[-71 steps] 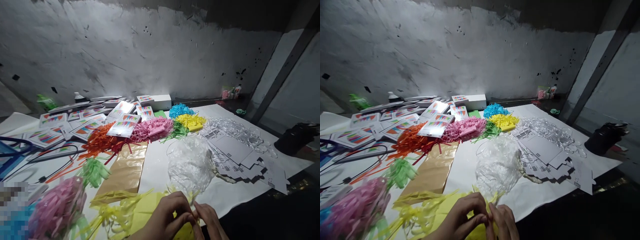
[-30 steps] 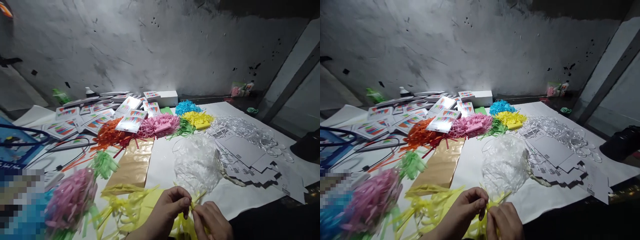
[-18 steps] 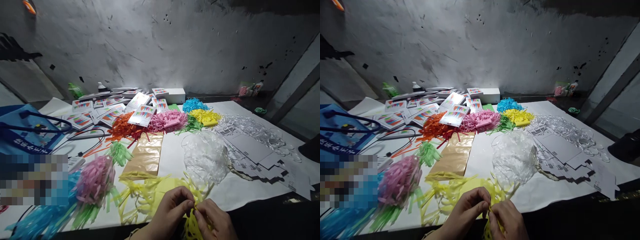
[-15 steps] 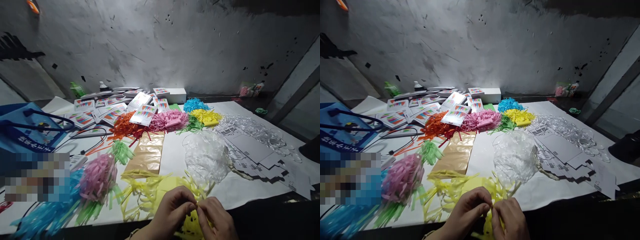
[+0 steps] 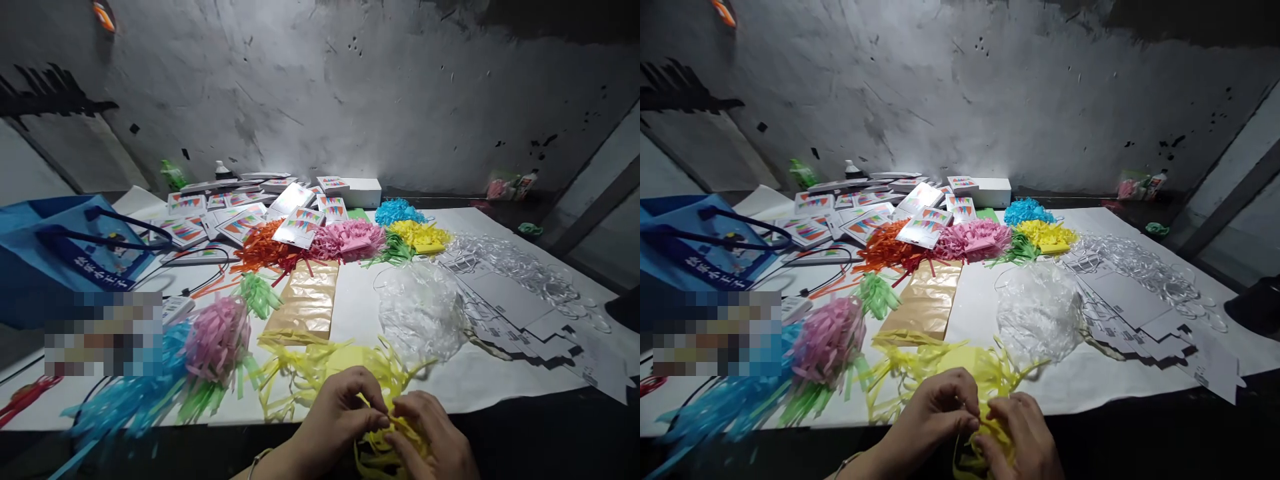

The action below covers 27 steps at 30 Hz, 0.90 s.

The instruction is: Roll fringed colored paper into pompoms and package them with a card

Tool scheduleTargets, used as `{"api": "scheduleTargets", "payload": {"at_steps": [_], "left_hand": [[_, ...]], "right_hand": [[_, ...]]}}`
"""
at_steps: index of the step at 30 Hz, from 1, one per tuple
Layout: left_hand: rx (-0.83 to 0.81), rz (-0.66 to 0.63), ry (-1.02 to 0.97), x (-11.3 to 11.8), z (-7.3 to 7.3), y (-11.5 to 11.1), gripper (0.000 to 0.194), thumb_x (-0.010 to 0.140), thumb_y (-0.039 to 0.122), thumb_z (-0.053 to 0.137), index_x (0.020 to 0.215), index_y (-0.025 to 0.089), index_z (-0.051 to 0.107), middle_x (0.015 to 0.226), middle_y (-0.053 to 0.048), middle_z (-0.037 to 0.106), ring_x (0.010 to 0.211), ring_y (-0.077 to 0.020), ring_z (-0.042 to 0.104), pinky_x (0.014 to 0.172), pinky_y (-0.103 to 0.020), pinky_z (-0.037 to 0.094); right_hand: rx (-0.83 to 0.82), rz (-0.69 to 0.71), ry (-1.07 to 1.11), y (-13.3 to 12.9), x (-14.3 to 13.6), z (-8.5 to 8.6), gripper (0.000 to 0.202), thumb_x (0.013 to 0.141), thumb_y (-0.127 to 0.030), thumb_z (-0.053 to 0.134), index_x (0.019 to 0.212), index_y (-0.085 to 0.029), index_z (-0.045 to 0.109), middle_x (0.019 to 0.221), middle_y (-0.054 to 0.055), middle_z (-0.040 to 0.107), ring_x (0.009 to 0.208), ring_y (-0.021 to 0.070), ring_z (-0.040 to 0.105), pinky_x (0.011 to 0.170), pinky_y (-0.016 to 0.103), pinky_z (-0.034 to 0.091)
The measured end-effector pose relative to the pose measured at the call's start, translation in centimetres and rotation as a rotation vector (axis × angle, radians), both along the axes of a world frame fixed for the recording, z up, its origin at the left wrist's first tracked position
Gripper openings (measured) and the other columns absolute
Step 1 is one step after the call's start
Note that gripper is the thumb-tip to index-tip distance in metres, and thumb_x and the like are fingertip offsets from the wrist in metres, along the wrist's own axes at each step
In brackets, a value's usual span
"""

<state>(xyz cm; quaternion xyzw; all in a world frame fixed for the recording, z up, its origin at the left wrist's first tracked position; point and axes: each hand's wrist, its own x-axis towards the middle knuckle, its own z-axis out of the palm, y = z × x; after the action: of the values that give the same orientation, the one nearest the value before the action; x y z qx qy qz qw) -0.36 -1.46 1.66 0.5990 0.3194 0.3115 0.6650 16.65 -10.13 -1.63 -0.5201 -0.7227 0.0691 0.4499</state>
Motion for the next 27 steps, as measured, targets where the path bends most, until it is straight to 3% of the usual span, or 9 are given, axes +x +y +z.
{"api": "scheduleTargets", "payload": {"at_steps": [3,6,9,12,15,19,22,24,27], "left_hand": [[-0.121,-0.062,-0.01,-0.8,-0.3,0.1,0.014,0.058,0.02,0.084,0.062,0.014,0.073,0.066,0.0,0.064,0.062,-0.0125,0.057,0.059,-0.021,0.044],[-0.076,-0.091,0.064,-2.0,-0.8,-0.3,0.016,0.066,0.028,0.08,0.066,0.013,0.073,0.064,-0.002,0.065,0.06,-0.0135,0.058,0.057,-0.022,0.045],[0.15,-0.057,0.182,-4.2,-1.0,-1.3,0.021,0.08,0.033,0.07,0.072,0.014,0.072,0.067,-0.004,0.067,0.061,-0.0133,0.059,0.058,-0.021,0.046],[0.302,0.049,0.252,-8.7,-0.2,-1.0,0.026,0.091,0.037,0.057,0.081,0.016,0.068,0.066,-0.003,0.066,0.056,-0.0129,0.058,0.054,-0.021,0.046],[0.614,0.323,0.413,-15.1,2.2,2.3,0.021,0.092,0.035,0.053,0.091,0.019,0.068,0.076,-0.004,0.069,0.067,-0.0176,0.063,0.06,-0.025,0.051],[1.055,0.482,0.73,-21.3,5.3,8.9,0.025,0.093,0.034,0.051,0.101,0.019,0.07,0.103,-0.008,0.071,0.094,-0.0251,0.066,0.086,-0.039,0.052],[1.281,0.557,0.841,-19.6,4.1,10.4,0.026,0.096,0.032,0.049,0.102,0.016,0.069,0.109,-0.014,0.068,0.101,-0.0275,0.062,0.091,-0.045,0.048],[1.29,0.282,0.767,-15.9,1.3,8.9,0.023,0.099,0.024,0.046,0.106,0.018,0.067,0.108,-0.011,0.068,0.1,-0.022,0.062,0.089,-0.036,0.049],[1.171,-0.226,0.746,-10.0,-3.8,5.3,0.038,0.087,0.039,0.069,0.119,0.022,0.06,0.117,-0.007,0.067,0.105,-0.0238,0.06,0.092,-0.036,0.047]], "right_hand": [[0.204,0.058,-0.247,0.4,-0.5,-0.2,0.015,0.091,-0.011,0.056,0.103,-0.02,0.059,0.078,-0.001,0.067,0.069,0.0135,0.064,0.101,0.036,0.044],[0.227,0.063,-0.299,0.5,-1.6,-1.2,0.016,0.09,-0.006,0.054,0.089,-0.021,0.059,0.069,-0.004,0.063,0.061,0.0109,0.06,0.104,0.039,0.041],[0.067,0.146,-0.205,0.3,-2.2,-2.5,0.014,0.098,-0.02,0.049,0.09,-0.023,0.06,0.072,-0.003,0.066,0.068,0.0124,0.066,0.098,0.034,0.049],[0.004,0.191,-0.126,0.2,-2.1,-3.4,0.027,0.101,-0.038,0.046,0.119,-0.021,0.057,0.1,0.004,0.074,0.095,0.0151,0.071,0.093,0.024,0.055],[0.087,0.061,-0.223,0.8,-2.6,-3.8,0.037,0.099,-0.029,0.052,0.134,-0.017,0.051,0.12,0.009,0.071,0.113,0.0175,0.067,0.095,0.024,0.054],[0.179,0.054,-0.471,2.9,-4.9,-5.2,0.038,0.094,-0.014,0.044,0.129,-0.012,0.058,0.127,0.011,0.067,0.116,0.0249,0.065,0.095,0.037,0.058],[0.266,0.015,-0.528,4.1,-6.2,-6.8,0.038,0.09,-0.006,0.043,0.122,-0.01,0.063,0.123,0.01,0.07,0.113,0.0261,0.066,0.095,0.042,0.056],[0.291,0.017,-0.511,4.3,-6.3,-7.6,0.036,0.09,-0.006,0.046,0.121,-0.01,0.063,0.118,0.01,0.072,0.111,0.0254,0.066,0.096,0.043,0.053],[0.189,0.008,-0.399,3.7,-5.7,-7.8,0.041,0.089,-0.01,0.046,0.127,-0.011,0.06,0.108,0.011,0.071,0.101,0.0258,0.067,0.09,0.046,0.051]]}}
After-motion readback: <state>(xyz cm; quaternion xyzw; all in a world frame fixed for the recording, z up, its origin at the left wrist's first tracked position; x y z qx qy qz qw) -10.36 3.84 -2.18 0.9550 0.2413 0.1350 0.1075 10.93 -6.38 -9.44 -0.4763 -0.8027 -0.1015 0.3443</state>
